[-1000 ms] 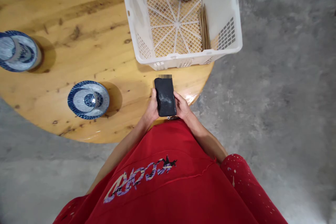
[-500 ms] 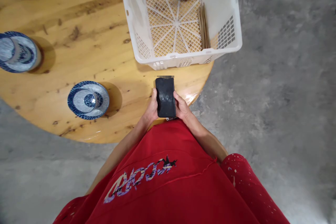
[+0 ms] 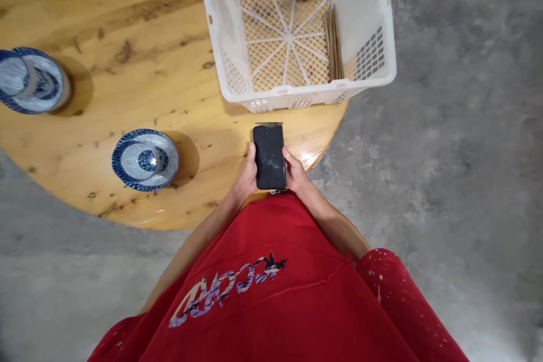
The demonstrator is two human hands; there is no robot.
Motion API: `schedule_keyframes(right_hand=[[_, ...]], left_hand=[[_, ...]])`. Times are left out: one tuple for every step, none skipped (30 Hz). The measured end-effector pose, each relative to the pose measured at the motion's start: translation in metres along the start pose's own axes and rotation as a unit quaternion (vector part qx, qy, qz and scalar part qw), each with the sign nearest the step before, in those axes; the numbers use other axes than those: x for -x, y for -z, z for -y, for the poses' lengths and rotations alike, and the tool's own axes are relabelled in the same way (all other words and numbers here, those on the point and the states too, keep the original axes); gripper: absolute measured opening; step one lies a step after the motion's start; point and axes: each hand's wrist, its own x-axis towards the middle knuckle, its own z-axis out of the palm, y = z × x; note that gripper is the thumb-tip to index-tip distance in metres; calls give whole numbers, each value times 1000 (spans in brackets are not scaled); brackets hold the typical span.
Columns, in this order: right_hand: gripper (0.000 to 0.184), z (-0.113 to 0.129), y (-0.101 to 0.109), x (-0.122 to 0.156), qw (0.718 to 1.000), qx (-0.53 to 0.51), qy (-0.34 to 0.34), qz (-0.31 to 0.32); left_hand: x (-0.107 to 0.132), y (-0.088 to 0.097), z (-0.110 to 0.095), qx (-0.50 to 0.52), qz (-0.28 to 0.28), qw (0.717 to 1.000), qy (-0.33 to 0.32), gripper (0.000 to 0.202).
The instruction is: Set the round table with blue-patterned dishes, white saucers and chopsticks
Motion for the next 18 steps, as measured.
schedule_keyframes(right_hand=[[45, 0, 1, -1, 1000, -5, 0, -7], [43, 0, 2, -2, 1000, -8, 1, -15], [42, 0, 4, -3, 1000, -10, 3, -22], [40, 0, 5, -4, 1000, -9, 4, -27], [39, 0, 6, -5, 999, -8, 6, -30], [39, 1, 7, -6, 999, -6, 9, -31], [38, 2, 7, -6, 999, -4, 11, -31], [38, 2, 8, -7, 999, -1, 14, -30], [38, 3, 7, -7, 999, 2, 17, -30], [39, 5, 7, -7, 999, 6, 22, -31], [39, 6, 6, -7, 999, 11, 26, -33], [40, 7, 5, -6, 999, 19, 31, -36], [42, 8, 5, -6, 998, 30, 36, -39], [43, 10, 4, -5, 997, 45, 43, -42], [43, 11, 4, -3, 995, 67, 53, -48], [43, 13, 5, -2, 992, 93, 67, -55], [43, 15, 6, 0, 987, 123, 84, -64], [43, 17, 7, 2, 981, 151, 102, -73]], left_hand=[[-1, 0, 1, 2, -4, 1000, 0, 71], [-1, 1, 2, 4, -9, 1000, -2, 71], [-2, 1, 3, 5, -14, 1000, -6, 71], [-3, 1, 3, 6, -20, 1000, -11, 71], [-3, 1, 4, 6, -24, 1000, -16, 70], [-4, 1, 5, 5, -28, 999, -20, 70], [-4, 1, 5, 3, -31, 999, -22, 70], [-4, 0, 6, 2, -32, 999, -24, 70], [-5, 0, 6, 1, -34, 999, -26, 71], [-5, 0, 6, 0, -34, 999, -29, 71], [-5, 0, 7, -1, -34, 999, -32, 71], [-5, 0, 7, -2, -32, 999, -37, 71], [-5, -1, 8, -4, -28, 999, -43, 71], [-5, -1, 8, -7, -22, 998, -50, 70], [-4, -1, 8, -10, -15, 998, -57, 70], [-3, -1, 7, -12, -9, 998, -63, 69], [-2, -1, 7, -14, -3, 998, -68, 68], [-2, -1, 7, -14, 1, 997, -71, 68]])
